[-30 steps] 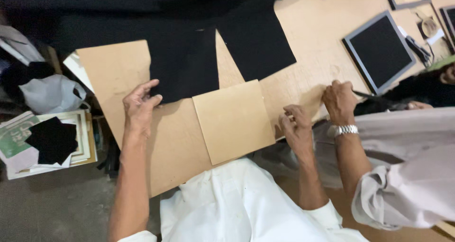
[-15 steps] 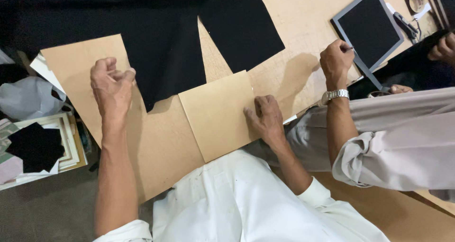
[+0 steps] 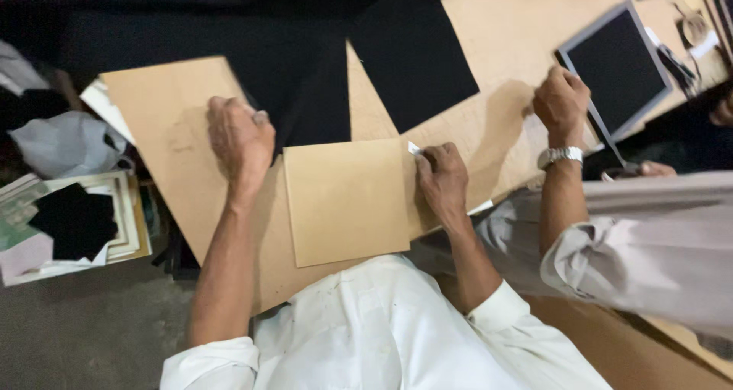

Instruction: The person places a rectangular cardboard template on a black fabric sheet, then uses a utility knife to cut the fabric along the template edges. The person repeats this process multiple times, producing several identical fabric pieces.

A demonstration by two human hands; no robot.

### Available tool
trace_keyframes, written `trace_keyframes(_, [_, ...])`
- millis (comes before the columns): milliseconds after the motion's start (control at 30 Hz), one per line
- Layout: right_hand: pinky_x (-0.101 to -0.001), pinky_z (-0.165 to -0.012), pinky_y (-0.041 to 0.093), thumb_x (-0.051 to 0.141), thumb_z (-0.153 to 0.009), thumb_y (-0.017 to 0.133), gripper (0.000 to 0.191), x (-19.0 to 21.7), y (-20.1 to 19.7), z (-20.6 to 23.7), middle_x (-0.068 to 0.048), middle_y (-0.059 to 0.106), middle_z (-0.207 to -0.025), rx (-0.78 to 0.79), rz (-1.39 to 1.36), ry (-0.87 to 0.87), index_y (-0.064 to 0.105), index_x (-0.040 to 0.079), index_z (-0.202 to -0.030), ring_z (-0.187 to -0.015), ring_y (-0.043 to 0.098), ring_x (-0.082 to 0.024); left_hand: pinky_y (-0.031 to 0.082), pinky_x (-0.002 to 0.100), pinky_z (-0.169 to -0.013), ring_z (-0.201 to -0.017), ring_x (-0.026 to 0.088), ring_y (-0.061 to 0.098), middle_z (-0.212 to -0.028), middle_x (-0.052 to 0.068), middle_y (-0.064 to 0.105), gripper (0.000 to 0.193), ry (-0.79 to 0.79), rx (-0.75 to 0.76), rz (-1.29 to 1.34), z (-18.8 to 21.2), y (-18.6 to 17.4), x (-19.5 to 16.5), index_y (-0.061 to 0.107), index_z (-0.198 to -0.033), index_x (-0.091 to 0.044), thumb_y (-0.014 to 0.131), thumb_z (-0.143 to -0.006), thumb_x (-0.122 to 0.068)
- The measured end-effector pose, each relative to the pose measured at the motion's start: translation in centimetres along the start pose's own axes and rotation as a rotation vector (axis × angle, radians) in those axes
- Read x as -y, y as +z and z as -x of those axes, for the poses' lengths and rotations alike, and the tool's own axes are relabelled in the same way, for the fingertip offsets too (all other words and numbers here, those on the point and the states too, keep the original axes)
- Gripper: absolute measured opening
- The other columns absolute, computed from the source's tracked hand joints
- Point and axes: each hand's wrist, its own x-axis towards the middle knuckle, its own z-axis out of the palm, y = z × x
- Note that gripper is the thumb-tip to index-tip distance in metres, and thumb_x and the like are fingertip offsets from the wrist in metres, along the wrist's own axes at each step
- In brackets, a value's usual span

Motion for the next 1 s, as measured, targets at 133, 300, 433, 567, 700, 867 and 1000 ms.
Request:
trace_keyframes(133, [-0.04,-0.073,0.055,0.013,-0.086,0.074,0.018,-0.7,0.7,-1.8,-0.017,0.067,-0.091,0.112,-0.029,0.079,0.071,-0.002,-0.095,-0.08,0.069,-0.031,0.055,0.043,-0.08,-0.089,0.032,0.067,-0.095,0.019,0.067,0.016,-0.22,0.027,0.444,-1.9,0.2,1.5,0.059,-0.082,0.0,0.073,-0.079,-0.007])
trace_keyframes(300, [-0.0414,-0.067,0.052,0.012,-0.085,0.073,0.018,-2.0,0.0,-3.5,-0.018,0.064,-0.082,0.301,-0.125,0.172,0.065,-0.002,-0.093,-0.073,0.063,-0.032,0.059,0.036,-0.081,-0.094,0.024,0.072,-0.108,0.019,0.07,0.049,-0.347,-0.027,0.77,-6.2,-0.7,1.8,0.052,-0.113,-0.001,0.08,-0.073,-0.007])
trace_keyframes(433, [-0.038,-0.068,0.051,0.008,-0.088,0.072,0.017,-2.9,-0.1,-2.7,-0.018,0.059,-0.093,0.178,0.003,-0.206,0.063,-0.001,-0.1,-0.08,0.06,-0.027,0.06,0.034,-0.086,-0.1,0.026,0.072,-0.121,0.026,0.067,0.07,-0.397,0.075,0.863,-9.2,-1.0,1.8,0.051,-0.137,-0.006,0.078,-0.072,-0.002])
trace_keyframes(567, [-0.0365,-0.065,0.05,0.007,-0.092,0.068,0.014,-2.8,-0.5,-1.5,-0.015,0.059,-0.088,0.173,-0.035,-0.093,0.059,0.0,-0.099,-0.073,0.059,-0.024,0.055,0.036,-0.094,-0.115,0.029,0.064,-0.129,0.03,0.061,0.071,-0.212,0.16,0.88,-10.5,0.5,2.7,0.06,-0.14,-0.004,0.077,-0.073,0.007])
trace_keyframes(700, [-0.0281,-0.06,0.049,0.006,-0.097,0.066,0.013,-1.3,-1.2,-1.7,-0.007,0.06,-0.083,0.191,-0.358,0.134,0.056,0.002,-0.104,-0.068,0.059,-0.015,0.056,0.031,-0.096,-0.116,0.026,0.067,-0.129,0.024,0.068,0.061,-0.209,0.215,1.154,-11.3,2.5,4.2,0.067,-0.133,-0.002,0.071,-0.074,0.01])
trace_keyframes(867, [-0.0227,-0.06,0.053,0.003,-0.094,0.068,0.024,3.3,-1.3,-3.7,-0.003,0.063,-0.091,0.135,-0.562,0.151,0.057,0.001,-0.115,-0.071,0.062,-0.009,0.059,0.026,-0.089,-0.1,0.017,0.071,-0.119,0.013,0.075,0.054,-0.162,0.188,1.105,-12.5,2.6,4.8,0.069,-0.13,-0.002,0.073,-0.077,0.007])
trace_keyframes(1000, [-0.0242,-0.064,0.055,0.001,-0.095,0.07,0.024,8.4,-0.5,-5.8,-0.006,0.069,-0.091,0.162,-0.632,0.115,0.067,-0.004,-0.117,-0.074,0.064,-0.011,0.055,0.025,-0.076,-0.08,0.013,0.061,-0.112,0.011,0.076,0.057,-0.082,0.182,0.979,-12.5,0.9,4.6,0.071,-0.13,-0.002,0.075,-0.074,0.008])
